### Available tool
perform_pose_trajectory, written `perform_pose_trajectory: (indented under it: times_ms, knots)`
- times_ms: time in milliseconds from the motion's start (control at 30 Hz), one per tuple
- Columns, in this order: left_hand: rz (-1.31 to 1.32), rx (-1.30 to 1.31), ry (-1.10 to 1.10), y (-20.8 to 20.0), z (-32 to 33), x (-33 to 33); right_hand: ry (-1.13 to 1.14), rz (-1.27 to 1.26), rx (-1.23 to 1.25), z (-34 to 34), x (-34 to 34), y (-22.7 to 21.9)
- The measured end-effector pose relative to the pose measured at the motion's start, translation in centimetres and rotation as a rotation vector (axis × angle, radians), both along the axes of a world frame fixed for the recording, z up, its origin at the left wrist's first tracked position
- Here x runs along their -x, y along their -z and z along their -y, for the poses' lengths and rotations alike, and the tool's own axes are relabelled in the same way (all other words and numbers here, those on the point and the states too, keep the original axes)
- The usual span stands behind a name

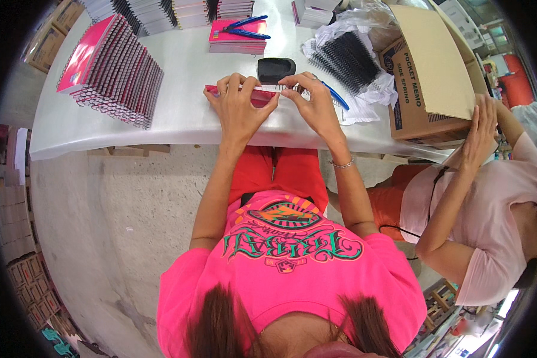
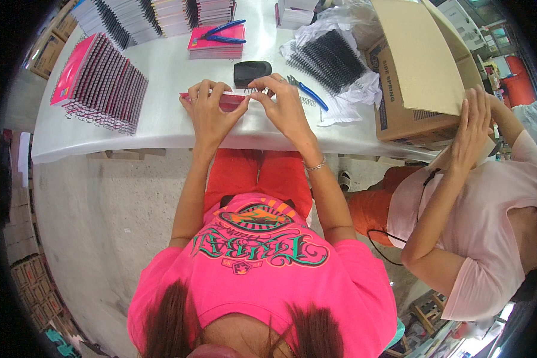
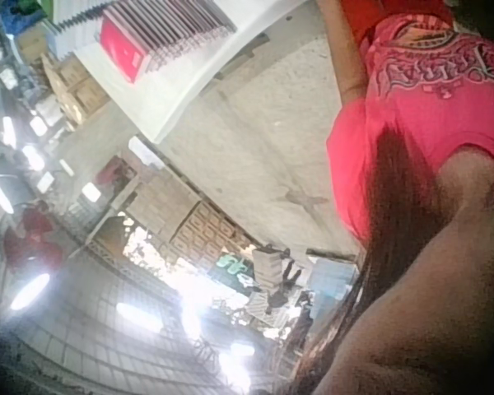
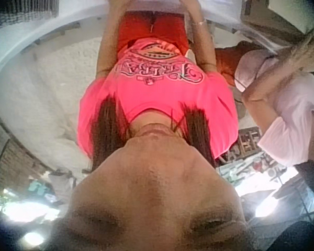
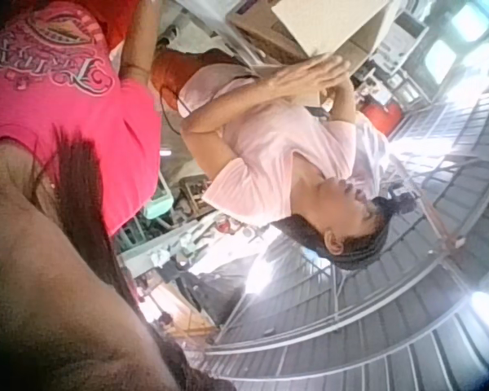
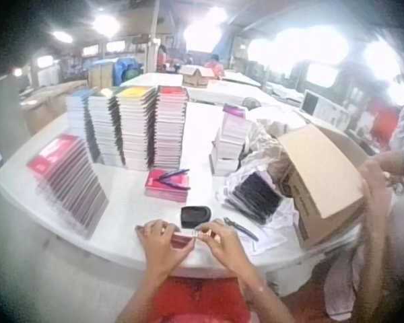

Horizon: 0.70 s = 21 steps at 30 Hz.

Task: The person inserts spiral bindings into pink notebook covers and secures them with pliers. They repeatedly pick up a notebook cover, insert a spiral, crimp it with pliers, and place the finished notebook onto a growing stack on the table.

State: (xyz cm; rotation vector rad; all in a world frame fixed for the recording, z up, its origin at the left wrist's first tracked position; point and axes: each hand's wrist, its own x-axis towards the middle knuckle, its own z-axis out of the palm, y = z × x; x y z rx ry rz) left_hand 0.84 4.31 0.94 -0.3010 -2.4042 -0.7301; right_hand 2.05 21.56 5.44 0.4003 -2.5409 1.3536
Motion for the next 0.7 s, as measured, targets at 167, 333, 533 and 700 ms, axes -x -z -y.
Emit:
perform_pose_trajectory:
  times_ms: [167, 333, 533, 700]
  knots:
    - [0.003, -0.002, 0.024, -0.1, 0.2, -0.1, 0.009, -0.123, -0.036, 0.3, 0.0, 0.6]
    - [0.014, 0.001, 0.024, -0.1, 0.3, 0.0, 0.028, -0.156, -0.045, 0.5, -0.1, 1.0]
    - [0.034, 0.001, 0.032, 0.0, 0.5, 0.1, 0.008, -0.189, 0.057, 0.7, -0.1, 1.7]
    - [0.052, 0.008, 0.055, 0.1, 0.6, 0.4, -0.022, -0.141, 0.176, 0.7, -0.2, 2.4]
